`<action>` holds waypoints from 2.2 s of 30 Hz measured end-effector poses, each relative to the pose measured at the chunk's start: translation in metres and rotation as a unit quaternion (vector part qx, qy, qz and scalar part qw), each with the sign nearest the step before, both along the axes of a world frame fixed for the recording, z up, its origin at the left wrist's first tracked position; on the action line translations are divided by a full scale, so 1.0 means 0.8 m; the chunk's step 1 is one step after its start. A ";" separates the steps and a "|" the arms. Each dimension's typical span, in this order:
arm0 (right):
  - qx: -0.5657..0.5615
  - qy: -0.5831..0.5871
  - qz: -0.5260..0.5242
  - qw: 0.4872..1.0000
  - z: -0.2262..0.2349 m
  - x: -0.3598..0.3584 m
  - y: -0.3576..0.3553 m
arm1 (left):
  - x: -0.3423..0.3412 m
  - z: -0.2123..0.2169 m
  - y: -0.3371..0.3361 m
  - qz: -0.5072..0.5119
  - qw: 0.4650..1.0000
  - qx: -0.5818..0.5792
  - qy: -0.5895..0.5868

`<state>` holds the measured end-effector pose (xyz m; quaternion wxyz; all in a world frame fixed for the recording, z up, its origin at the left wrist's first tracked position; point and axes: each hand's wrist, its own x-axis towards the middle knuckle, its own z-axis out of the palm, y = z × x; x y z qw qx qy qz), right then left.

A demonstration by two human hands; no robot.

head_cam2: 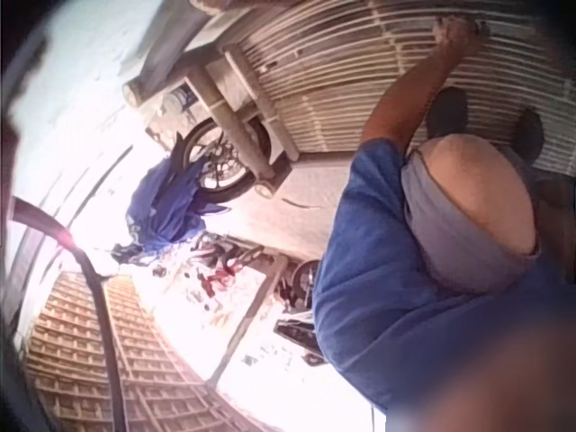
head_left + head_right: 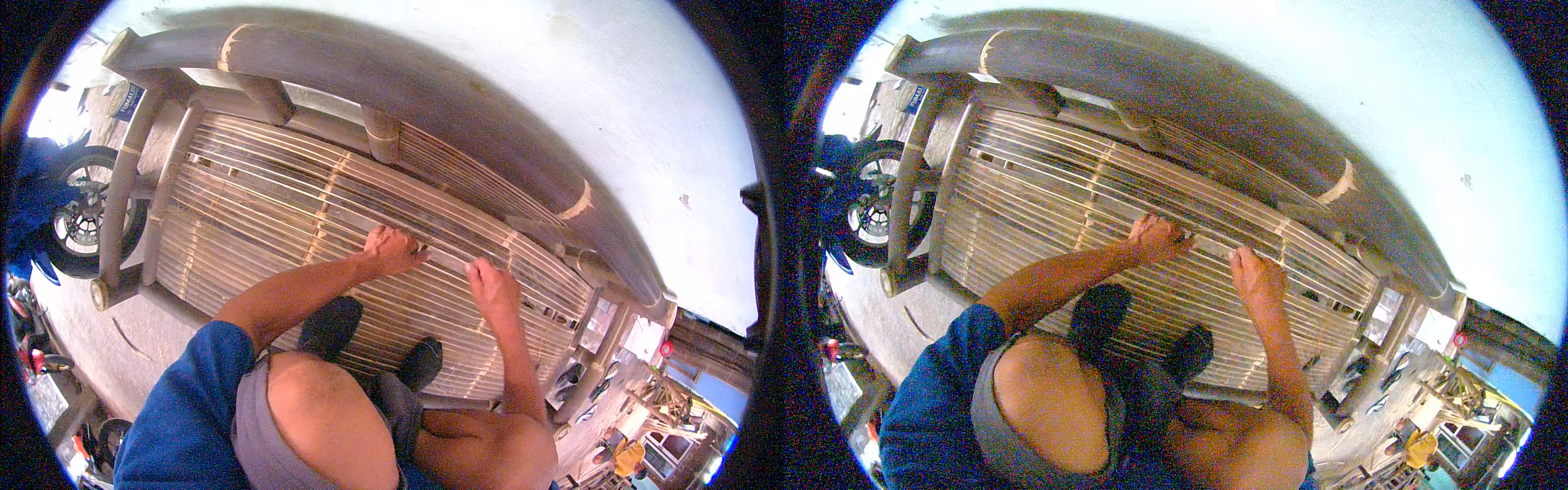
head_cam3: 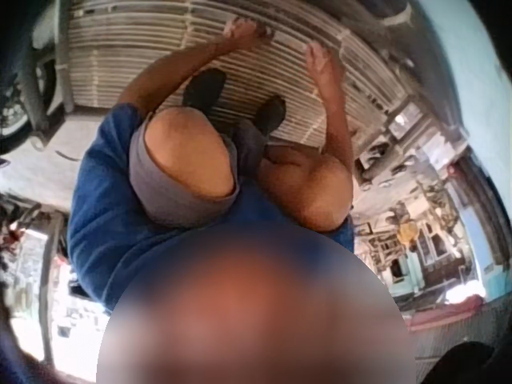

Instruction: The person weaves thin bamboo strips through a bamboo frame using both hands. They repeatedly thread the strips through the slats and pull them tight to secure the weave.

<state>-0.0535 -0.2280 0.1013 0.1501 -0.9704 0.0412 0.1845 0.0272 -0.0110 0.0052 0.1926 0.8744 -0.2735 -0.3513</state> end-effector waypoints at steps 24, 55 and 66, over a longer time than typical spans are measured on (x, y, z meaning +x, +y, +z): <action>0.128 -0.177 -0.118 0.969 -0.070 -0.018 0.100 | -0.010 -0.002 0.033 0.043 0.972 -0.229 -0.014; 0.417 0.240 -0.249 0.841 0.168 -0.037 0.069 | 0.016 -0.056 0.014 -0.164 0.982 -0.094 -0.011; 0.528 0.173 -0.347 0.755 0.216 -0.022 0.032 | 0.016 -0.034 0.014 -0.173 0.983 -0.063 0.018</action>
